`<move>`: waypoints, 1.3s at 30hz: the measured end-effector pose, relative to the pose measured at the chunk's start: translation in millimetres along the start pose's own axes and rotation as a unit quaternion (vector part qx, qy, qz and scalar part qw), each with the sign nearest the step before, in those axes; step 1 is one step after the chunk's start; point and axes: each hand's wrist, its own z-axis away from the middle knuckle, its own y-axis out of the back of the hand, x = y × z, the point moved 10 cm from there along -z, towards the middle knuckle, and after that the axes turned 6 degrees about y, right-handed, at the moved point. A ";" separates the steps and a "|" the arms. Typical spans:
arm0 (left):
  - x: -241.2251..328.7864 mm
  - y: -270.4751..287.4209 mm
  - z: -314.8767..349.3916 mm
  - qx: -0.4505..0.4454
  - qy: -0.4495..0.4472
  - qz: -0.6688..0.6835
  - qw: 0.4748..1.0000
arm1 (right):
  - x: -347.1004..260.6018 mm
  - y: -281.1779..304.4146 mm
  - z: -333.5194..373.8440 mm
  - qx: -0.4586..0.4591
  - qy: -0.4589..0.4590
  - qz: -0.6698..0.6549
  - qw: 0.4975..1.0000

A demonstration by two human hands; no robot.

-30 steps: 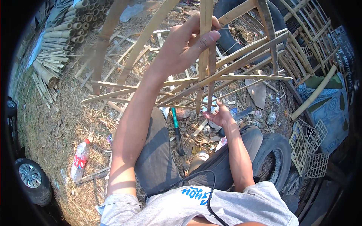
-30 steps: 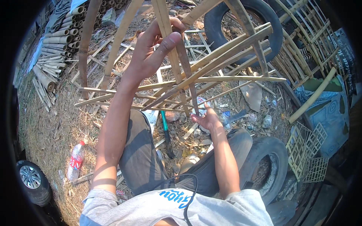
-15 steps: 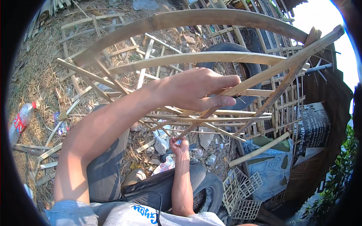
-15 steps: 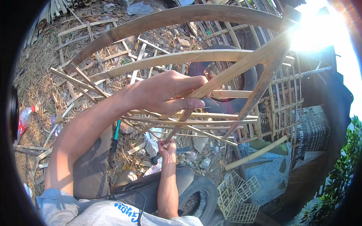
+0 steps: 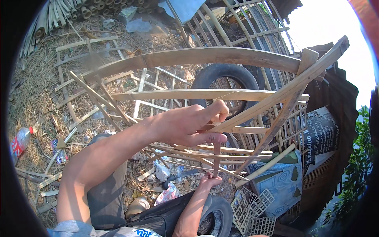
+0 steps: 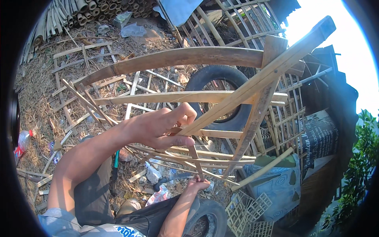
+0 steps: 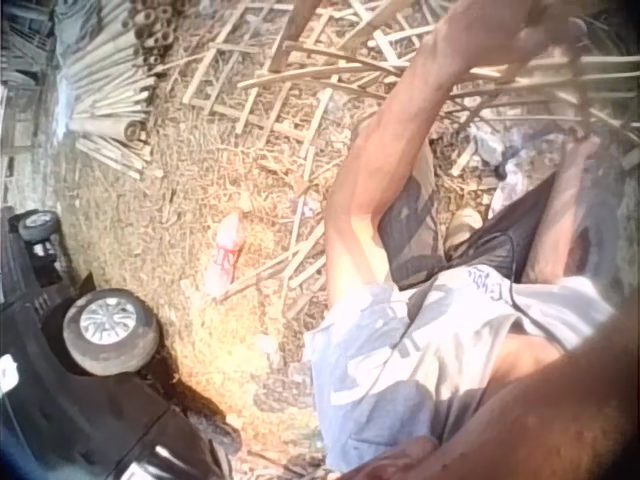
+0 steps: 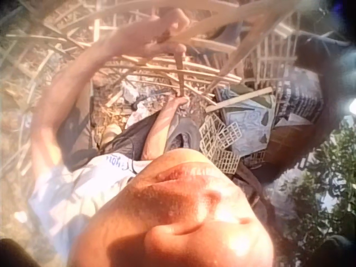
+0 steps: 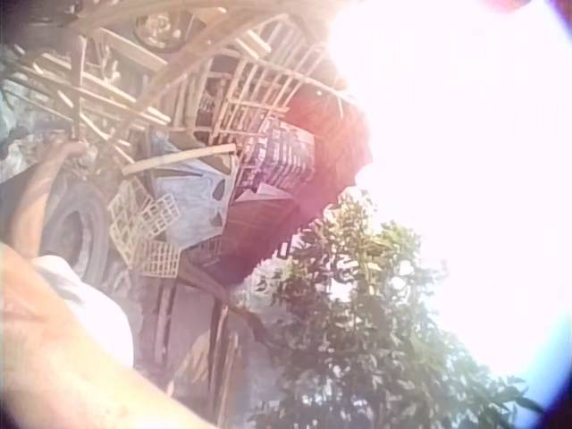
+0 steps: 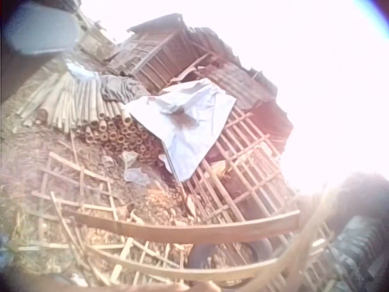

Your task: The person assembles a lattice structure from bamboo strips, using a hammer and nails to join the overlapping pieces and kemudian shifting the frame to work on a new section.

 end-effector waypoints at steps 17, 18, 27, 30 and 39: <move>-44.0 -10.5 -2.0 -0.038 0.163 0.012 0.986 | 19.8 -11.4 -11.7 -0.080 -0.042 0.029 0.995; -44.3 -16.7 -1.1 -0.050 0.151 -0.017 0.987 | 18.1 -8.9 -12.2 -0.075 -0.039 0.015 0.996; -26.4 -58.1 0.2 -0.145 0.179 -0.034 0.972 | 13.4 26.6 -41.5 -0.157 -0.183 -0.016 0.970; -21.7 -55.6 -0.9 -0.140 0.169 -0.069 0.973 | 0.6 28.3 -44.0 -0.128 -0.103 0.039 0.986; -55.3 -40.8 -7.7 -0.086 0.200 -0.120 0.969 | -4.4 14.8 -21.6 -0.085 -0.030 0.144 0.986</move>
